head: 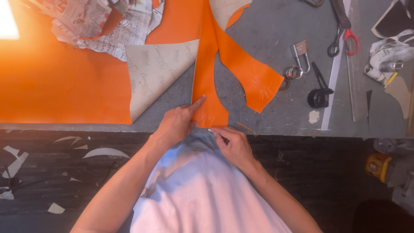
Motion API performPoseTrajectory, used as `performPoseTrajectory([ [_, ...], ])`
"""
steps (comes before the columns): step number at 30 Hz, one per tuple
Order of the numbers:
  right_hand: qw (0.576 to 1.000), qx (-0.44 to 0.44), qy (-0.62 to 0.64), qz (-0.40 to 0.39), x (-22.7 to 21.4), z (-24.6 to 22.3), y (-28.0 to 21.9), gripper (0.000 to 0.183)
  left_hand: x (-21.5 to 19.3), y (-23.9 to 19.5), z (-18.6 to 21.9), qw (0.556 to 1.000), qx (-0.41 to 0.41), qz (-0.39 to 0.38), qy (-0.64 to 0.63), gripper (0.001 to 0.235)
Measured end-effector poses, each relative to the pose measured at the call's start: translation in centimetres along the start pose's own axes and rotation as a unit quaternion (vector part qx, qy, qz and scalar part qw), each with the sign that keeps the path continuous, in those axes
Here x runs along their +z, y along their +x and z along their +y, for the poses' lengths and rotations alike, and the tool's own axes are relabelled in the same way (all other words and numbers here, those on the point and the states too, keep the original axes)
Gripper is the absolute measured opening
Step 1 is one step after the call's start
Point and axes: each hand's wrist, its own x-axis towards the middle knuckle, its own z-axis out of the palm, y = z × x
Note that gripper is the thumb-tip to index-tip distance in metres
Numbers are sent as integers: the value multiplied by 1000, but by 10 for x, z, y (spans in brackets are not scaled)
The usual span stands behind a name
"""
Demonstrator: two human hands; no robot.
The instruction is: The person marks an orange sheet with a white pen, then places and smooths torn newspaper strips onto the sheet. They use a tape measure and a metal ruler to measure and mark lines on the orange sheet, then use a lock and a small metal ring as weights to hold the newspaper in place while marking.
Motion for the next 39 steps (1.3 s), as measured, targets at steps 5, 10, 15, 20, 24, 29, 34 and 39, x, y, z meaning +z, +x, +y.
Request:
performPoseTrajectory([
  [5, 997, -1, 17, 70, -15, 1, 10, 23, 2, 1, 0, 1000, 8, 8, 0, 90],
  [10, 999, -31, 29, 27, -17, 0, 20, 27, 1, -1, 3, 1000, -20, -1, 2, 89],
  [15, 996, -84, -29, 26, 7, 0, 46, 24, 5, -3, 1, 1000, -20, 22, 2, 83],
  [20, 983, -174, -50, 14, 10, 2, 59, 23, 10, 2, 0, 998, -60, 22, 16, 92],
  [24, 982, -162, -97, -13, 1, 1, 61, 21, 15, 0, -3, 998, -64, 18, 20, 95],
  [29, 980, -169, -96, -41, -7, -6, 65, 18, 15, -3, -5, 998, -34, 51, 20, 95],
  [34, 978, -160, -134, -26, -18, -9, 71, 16, 14, 4, -3, 997, -70, 3, 34, 95],
  [39, 977, -123, -171, -36, -18, -12, 71, 14, 15, 2, -3, 996, -79, -5, 38, 96],
])
